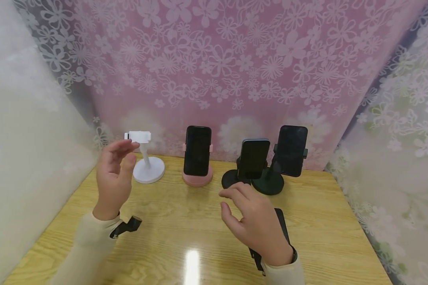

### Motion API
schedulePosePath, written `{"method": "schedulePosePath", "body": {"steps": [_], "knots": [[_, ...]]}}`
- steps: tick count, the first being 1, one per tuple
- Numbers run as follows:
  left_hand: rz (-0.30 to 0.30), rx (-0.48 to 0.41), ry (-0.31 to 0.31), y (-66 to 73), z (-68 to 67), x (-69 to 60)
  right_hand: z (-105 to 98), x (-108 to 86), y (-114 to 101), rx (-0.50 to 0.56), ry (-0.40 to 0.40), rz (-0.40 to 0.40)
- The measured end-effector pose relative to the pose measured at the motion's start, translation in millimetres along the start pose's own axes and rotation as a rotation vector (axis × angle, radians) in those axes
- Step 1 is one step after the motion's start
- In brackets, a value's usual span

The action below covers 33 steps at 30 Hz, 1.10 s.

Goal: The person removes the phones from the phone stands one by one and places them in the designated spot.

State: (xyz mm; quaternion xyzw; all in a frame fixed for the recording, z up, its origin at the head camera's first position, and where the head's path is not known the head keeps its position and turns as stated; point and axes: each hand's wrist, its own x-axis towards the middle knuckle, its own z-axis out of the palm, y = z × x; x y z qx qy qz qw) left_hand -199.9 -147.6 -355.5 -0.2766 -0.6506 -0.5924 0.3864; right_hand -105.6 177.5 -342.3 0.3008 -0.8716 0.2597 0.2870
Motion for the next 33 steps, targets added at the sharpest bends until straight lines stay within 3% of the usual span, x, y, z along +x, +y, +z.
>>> {"method": "schedulePosePath", "body": {"steps": [3, 6, 9, 11, 15, 20, 23, 27, 30, 33], "knots": [[0.028, 0.037, -0.043, 7.0, 4.3, -4.1, 1, -0.5, 0, 0.006, 0.008, 0.002], [0.108, 0.149, -0.128, 11.9, 8.2, -8.1, 2, -1.0, 1, 0.011, 0.012, -0.001], [0.207, 0.281, -0.286, 16.8, 12.4, -12.1, 3, -1.5, 1, 0.007, 0.012, -0.006], [0.229, 0.328, -0.415, 18.2, 16.2, -14.8, 3, -1.4, 0, 0.004, 0.012, -0.006], [0.123, 0.4, -0.594, 13.8, 25.6, -22.8, 2, -1.1, 0, 0.002, 0.015, -0.009], [0.011, 0.468, -0.674, 4.8, 35.5, -32.1, 2, -0.7, -1, -0.003, 0.022, -0.024], [-0.074, 0.459, -0.674, 0.4, 39.5, -34.0, 1, -0.1, -2, -0.004, 0.028, -0.031], [-0.233, 0.403, -0.667, -9.0, 43.8, -35.7, 0, 0.8, -2, -0.008, 0.041, -0.041], [-0.363, 0.329, -0.649, -18.3, 46.2, -38.0, 0, 0.9, -2, -0.012, 0.045, -0.041], [-0.482, 0.221, -0.592, -29.9, 47.6, -40.5, -1, 0.5, -2, -0.011, 0.034, -0.028]]}}
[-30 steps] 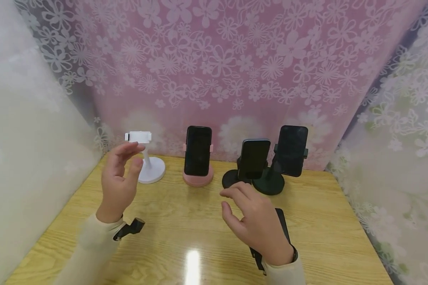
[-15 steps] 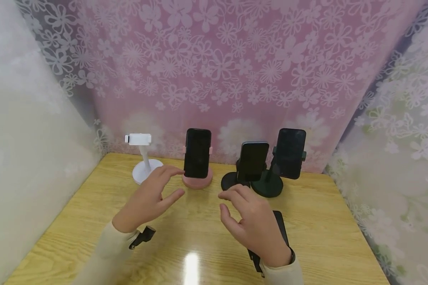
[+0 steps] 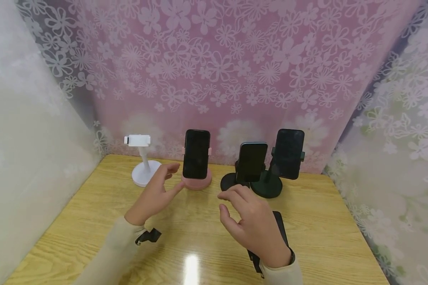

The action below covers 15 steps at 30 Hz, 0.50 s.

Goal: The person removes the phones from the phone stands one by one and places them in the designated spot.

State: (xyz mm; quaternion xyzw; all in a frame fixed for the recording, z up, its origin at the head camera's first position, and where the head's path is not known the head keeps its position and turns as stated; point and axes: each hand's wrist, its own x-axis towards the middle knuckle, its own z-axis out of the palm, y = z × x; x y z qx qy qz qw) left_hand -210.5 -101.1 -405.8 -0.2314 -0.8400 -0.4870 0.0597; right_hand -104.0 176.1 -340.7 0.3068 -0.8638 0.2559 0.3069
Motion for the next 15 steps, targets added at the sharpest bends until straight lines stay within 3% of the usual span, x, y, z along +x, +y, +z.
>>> {"method": "schedulePosePath", "body": {"steps": [3, 7, 11, 15], "knots": [[-0.063, -0.194, 0.012, -12.5, 3.4, 6.9, 1, -0.6, 0, -0.001, -0.006, 0.008], [-0.131, -0.406, -0.063, -24.5, 7.4, 13.8, 2, -0.7, 1, -0.001, -0.002, -0.004], [-0.171, -0.547, -0.173, -29.1, 10.7, 15.9, 4, -0.2, 1, -0.003, 0.007, -0.026], [-0.175, -0.638, -0.198, -30.5, 11.3, 15.1, 6, 0.1, -1, 0.001, 0.015, -0.048]]}}
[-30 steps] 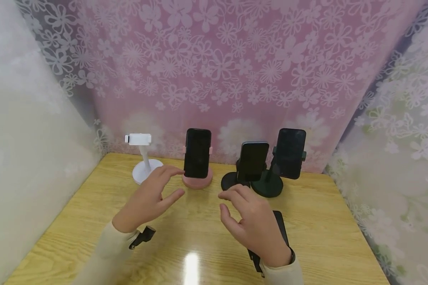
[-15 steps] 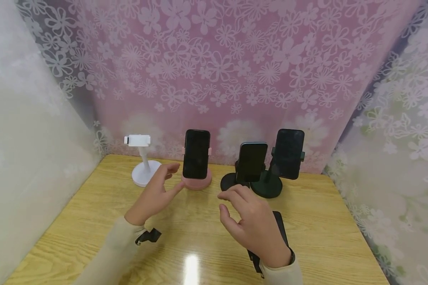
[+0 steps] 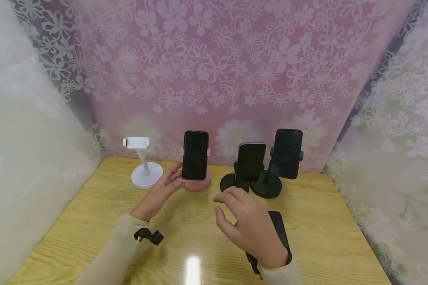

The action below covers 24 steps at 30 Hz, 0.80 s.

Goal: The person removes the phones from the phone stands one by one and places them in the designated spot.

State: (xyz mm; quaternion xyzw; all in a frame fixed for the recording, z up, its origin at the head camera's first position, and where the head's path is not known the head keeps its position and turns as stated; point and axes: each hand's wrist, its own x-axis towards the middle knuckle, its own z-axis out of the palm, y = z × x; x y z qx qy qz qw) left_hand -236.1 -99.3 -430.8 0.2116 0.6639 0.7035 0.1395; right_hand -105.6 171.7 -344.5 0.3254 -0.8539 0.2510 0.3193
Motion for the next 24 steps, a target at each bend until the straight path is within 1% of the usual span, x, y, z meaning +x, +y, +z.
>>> {"method": "schedulePosePath", "body": {"steps": [6, 9, 11, 13, 16, 19, 24], "knots": [[0.009, -0.026, 0.035, 2.2, -0.8, -1.4, 2, 0.3, -1, -0.004, -0.003, -0.007], [0.015, -0.03, 0.07, 2.9, -2.0, -1.5, 2, 0.0, -1, -0.008, -0.006, -0.005], [0.023, -0.019, 0.11, 3.4, -3.0, -1.5, 2, 0.0, 0, -0.008, -0.007, -0.007], [0.035, 0.006, 0.143, 4.6, -3.3, -1.8, 2, 0.1, 0, -0.008, -0.007, -0.01], [0.045, 0.04, 0.168, 6.9, -3.6, -3.4, 2, 0.3, 0, -0.005, -0.008, -0.016], [0.054, 0.086, 0.175, 10.5, -3.2, -6.1, 3, 0.2, 0, -0.006, -0.009, -0.02], [0.075, 0.207, 0.185, 14.7, -4.3, -11.4, 3, 0.2, 0, -0.007, -0.015, -0.015]]}}
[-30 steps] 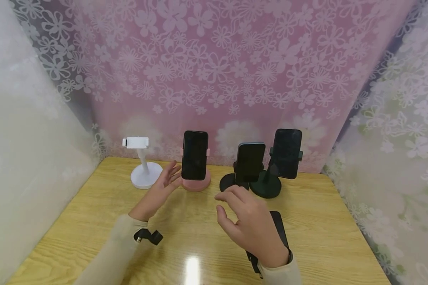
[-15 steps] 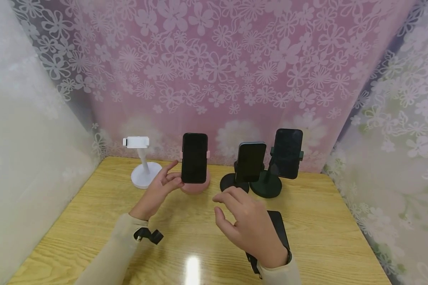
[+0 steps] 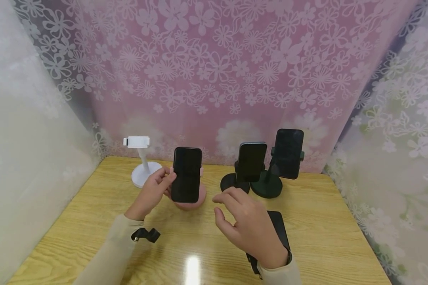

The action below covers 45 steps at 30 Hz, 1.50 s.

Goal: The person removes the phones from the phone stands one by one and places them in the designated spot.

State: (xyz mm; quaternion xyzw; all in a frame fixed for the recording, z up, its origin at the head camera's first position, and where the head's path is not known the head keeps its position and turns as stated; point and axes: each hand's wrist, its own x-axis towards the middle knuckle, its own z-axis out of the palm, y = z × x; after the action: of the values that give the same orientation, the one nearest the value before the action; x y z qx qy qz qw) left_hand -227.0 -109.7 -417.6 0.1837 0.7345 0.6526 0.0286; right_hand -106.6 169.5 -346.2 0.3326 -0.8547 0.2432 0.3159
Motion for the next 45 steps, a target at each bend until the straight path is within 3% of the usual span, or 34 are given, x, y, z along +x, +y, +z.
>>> {"method": "schedulePosePath", "body": {"steps": [4, 12, 17, 26, 30, 34, 38, 45], "knots": [[0.062, 0.059, -0.015, 1.3, -2.9, -4.1, 0, -0.1, -1, 0.001, -0.001, -0.002], [0.276, 0.139, -0.041, 10.5, -0.4, -15.1, -2, 0.0, -2, 0.004, 0.001, -0.012], [0.365, 0.145, -0.048, 19.7, 5.4, -20.9, -3, -0.2, -2, 0.015, -0.003, -0.01], [0.537, 0.092, -0.119, 35.7, 9.1, -31.9, -2, -1.5, -2, 0.022, -0.031, 0.002], [0.558, 0.047, -0.161, 44.9, 13.0, -36.7, -2, -1.5, -1, 0.022, -0.033, 0.002], [0.518, 0.011, -0.248, 50.7, 18.2, -41.0, -2, -1.0, 0, 0.031, -0.038, 0.0], [0.458, -0.007, -0.32, 50.3, 22.6, -41.9, -3, -1.1, 0, 0.03, -0.018, -0.009], [0.435, 0.009, -0.374, 45.1, 24.6, -38.1, -4, -0.6, 1, -0.003, 0.006, -0.015]]}}
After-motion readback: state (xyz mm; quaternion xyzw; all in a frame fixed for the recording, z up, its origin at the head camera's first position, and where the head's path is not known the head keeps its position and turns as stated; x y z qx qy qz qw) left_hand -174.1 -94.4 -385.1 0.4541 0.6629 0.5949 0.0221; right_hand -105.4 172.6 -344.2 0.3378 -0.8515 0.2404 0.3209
